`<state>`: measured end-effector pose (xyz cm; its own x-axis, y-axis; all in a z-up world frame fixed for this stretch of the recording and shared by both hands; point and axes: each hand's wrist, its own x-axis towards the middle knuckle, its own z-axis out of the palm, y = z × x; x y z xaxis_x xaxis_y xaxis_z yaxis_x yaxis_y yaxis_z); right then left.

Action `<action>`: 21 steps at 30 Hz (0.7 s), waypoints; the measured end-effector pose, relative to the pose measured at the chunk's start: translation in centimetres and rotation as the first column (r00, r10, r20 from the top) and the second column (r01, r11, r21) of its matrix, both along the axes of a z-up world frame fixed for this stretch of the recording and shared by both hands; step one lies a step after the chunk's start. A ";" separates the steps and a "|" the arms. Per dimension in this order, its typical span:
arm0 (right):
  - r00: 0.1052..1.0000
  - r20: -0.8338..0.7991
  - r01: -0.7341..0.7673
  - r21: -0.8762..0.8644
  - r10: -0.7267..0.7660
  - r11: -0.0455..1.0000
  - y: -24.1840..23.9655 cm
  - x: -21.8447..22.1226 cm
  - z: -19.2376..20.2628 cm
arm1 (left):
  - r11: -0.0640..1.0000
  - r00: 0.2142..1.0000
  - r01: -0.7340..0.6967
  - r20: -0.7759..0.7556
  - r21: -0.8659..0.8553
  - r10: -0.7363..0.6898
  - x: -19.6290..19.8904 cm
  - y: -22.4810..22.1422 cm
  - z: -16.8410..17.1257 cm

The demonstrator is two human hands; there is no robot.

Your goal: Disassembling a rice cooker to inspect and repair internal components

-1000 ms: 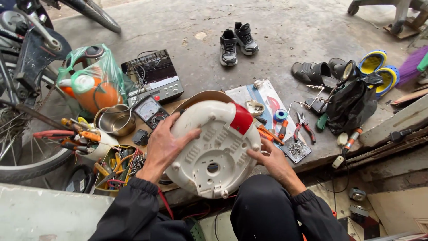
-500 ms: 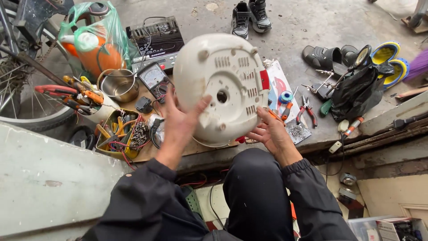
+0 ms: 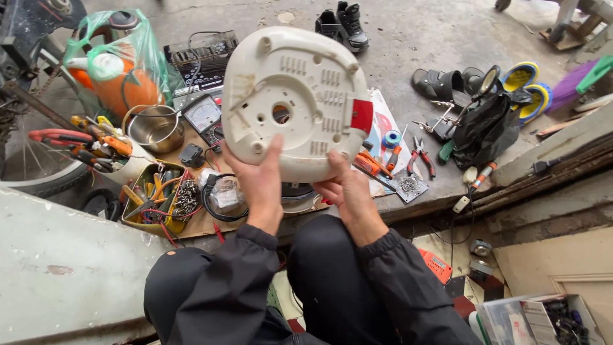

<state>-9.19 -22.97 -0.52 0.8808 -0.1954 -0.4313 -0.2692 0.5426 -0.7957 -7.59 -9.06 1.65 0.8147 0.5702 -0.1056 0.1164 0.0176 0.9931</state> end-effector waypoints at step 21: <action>0.990 -0.091 0.103 -0.049 -0.107 0.993 -5.7 -2.8 -7.0 | 0.953 0.952 0.302 0.063 -0.033 -0.299 3.2 4.9 -0.3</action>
